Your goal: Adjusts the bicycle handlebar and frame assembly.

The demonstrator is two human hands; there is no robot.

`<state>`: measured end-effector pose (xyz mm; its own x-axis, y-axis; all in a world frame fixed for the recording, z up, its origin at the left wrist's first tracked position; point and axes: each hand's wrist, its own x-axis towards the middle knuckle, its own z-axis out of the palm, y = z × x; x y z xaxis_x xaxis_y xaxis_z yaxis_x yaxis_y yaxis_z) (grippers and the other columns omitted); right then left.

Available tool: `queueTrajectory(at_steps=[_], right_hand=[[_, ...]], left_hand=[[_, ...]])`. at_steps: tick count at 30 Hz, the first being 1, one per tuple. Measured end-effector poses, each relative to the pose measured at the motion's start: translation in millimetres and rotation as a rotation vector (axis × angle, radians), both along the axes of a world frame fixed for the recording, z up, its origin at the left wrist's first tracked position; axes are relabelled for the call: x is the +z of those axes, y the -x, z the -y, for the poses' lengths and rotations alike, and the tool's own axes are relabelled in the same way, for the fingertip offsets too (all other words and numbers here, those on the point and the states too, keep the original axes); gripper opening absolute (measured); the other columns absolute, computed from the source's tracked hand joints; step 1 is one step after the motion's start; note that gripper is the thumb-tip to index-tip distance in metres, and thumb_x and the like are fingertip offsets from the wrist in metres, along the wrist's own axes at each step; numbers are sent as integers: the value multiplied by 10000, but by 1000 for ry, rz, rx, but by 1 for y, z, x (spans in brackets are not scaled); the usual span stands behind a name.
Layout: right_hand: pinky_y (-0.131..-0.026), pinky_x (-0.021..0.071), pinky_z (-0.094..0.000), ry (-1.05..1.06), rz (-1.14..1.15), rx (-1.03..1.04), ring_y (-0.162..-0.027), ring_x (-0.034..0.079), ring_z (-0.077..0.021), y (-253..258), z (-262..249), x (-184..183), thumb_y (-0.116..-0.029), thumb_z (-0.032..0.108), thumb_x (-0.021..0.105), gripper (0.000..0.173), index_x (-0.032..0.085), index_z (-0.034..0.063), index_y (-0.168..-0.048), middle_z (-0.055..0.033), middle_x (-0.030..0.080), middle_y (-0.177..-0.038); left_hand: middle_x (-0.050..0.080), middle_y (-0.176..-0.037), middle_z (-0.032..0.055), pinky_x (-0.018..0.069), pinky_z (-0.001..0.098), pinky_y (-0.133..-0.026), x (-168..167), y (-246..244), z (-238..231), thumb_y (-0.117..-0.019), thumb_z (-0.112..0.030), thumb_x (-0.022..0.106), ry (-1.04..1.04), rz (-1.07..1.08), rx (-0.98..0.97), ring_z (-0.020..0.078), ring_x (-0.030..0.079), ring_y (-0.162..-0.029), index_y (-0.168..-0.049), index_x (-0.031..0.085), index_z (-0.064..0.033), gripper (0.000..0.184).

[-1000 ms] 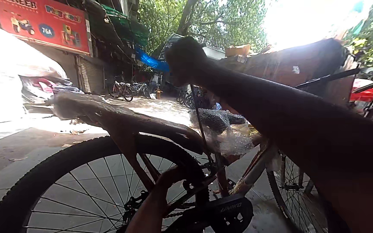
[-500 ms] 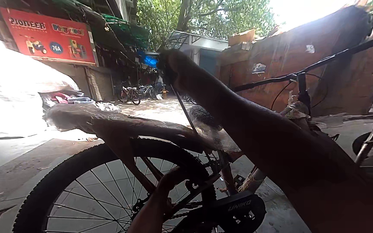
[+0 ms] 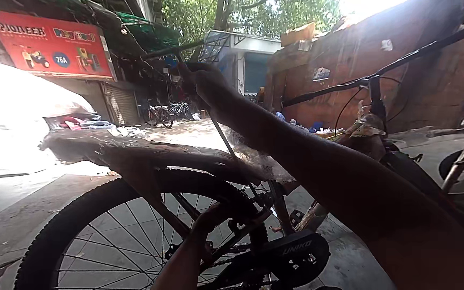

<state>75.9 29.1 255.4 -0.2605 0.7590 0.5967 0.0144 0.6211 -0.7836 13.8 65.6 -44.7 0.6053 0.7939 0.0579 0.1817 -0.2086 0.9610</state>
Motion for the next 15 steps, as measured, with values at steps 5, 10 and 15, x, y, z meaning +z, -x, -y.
queueTrajectory(at_steps=[5, 10, 15], right_hand=[[-376, 329, -161, -194, 110, -73, -437, 391, -46, -38, 64, 29, -1100, 185, 465, 229, 651, 55, -1133, -7, 511, -685], [-468, 478, -321, -100, 888, -291, -492, 558, -114, -118, 105, -59, -1011, 385, 642, 346, 709, 116, -802, -2, 613, -609], [-617, 506, -447, 245, 1230, -402, -624, 609, -185, -185, 84, -184, -997, 519, 616, 467, 683, 104, -791, -22, 624, -667]], left_hand=[[730, -919, 38, 574, 335, -794, -4, 1, -7, -762, -138, 872, -10, -25, -14, 137, 684, -815, -1039, 734, -95, 312], [659, -883, -34, 512, 221, -731, -3, 9, 2, -845, -191, 802, -20, -169, 127, 44, 605, -786, -1032, 693, -117, 229], [685, -842, -7, 525, 235, -687, -5, 7, 6, -844, -147, 802, -47, -54, 53, 59, 624, -733, -987, 714, -87, 179]])
